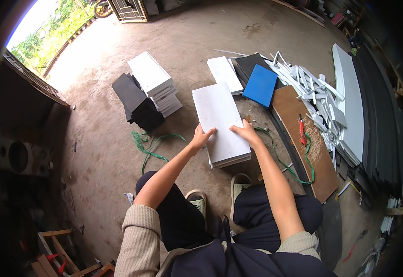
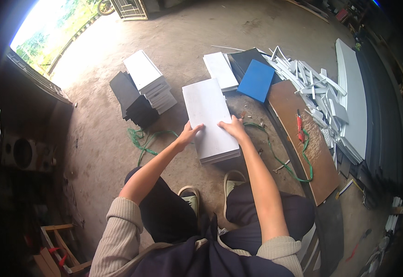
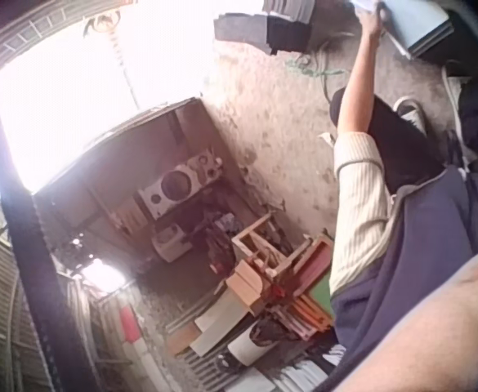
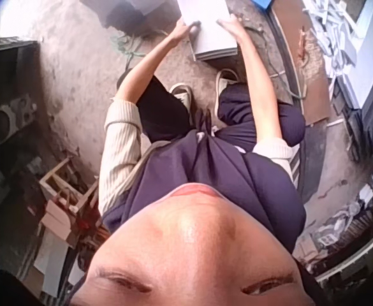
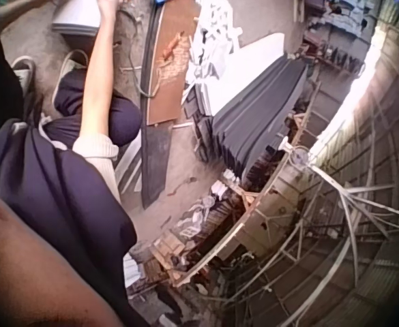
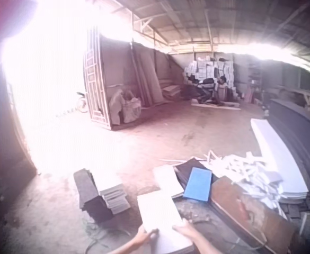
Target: The person stacks white rectangular panels on the floor, aligns them, and then uses a green rope to tie the stack into a bundle. The person also handles a blue panel and a utility knife during the process.
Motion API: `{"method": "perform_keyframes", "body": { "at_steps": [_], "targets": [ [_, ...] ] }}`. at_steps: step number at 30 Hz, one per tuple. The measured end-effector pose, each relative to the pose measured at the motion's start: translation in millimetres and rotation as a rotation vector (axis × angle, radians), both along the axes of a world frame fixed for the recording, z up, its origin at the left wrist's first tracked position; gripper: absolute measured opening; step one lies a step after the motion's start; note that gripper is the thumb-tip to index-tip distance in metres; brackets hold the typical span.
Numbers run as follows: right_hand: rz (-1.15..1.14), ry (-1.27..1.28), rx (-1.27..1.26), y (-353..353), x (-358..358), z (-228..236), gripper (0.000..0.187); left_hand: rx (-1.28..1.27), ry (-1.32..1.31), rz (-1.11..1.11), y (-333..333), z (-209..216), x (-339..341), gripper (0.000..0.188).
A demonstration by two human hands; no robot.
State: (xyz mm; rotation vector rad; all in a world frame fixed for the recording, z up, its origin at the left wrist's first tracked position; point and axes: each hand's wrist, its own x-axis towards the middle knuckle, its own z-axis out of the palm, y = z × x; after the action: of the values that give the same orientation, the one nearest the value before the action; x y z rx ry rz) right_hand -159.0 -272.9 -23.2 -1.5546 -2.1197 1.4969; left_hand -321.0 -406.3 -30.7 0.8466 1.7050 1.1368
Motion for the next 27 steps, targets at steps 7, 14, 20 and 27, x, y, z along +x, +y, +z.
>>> {"method": "perform_keyframes", "body": {
  "at_steps": [7, 14, 20, 27],
  "targets": [
    [-0.016, -0.227, 0.054, -23.3, -7.3, 24.7, 0.068, 0.114, 0.192, 0.115, -7.5, -16.0, 7.3, 0.053],
    [-0.026, -0.154, 0.052, -8.8, -11.1, 13.2, 0.073, 0.062, 0.255, 0.157, -7.3, -19.9, 10.0, 0.073],
    [0.174, -0.333, 0.416, -5.1, 8.2, 11.7, 0.072, 0.045, 0.332, 0.281, 2.2, 13.1, 42.3, 0.083],
    [0.533, -0.614, 0.591, 59.4, 123.4, 103.8, 0.042, -0.009, 0.79, 0.178, 8.3, 23.6, 59.7, 0.088]
  ]
}}
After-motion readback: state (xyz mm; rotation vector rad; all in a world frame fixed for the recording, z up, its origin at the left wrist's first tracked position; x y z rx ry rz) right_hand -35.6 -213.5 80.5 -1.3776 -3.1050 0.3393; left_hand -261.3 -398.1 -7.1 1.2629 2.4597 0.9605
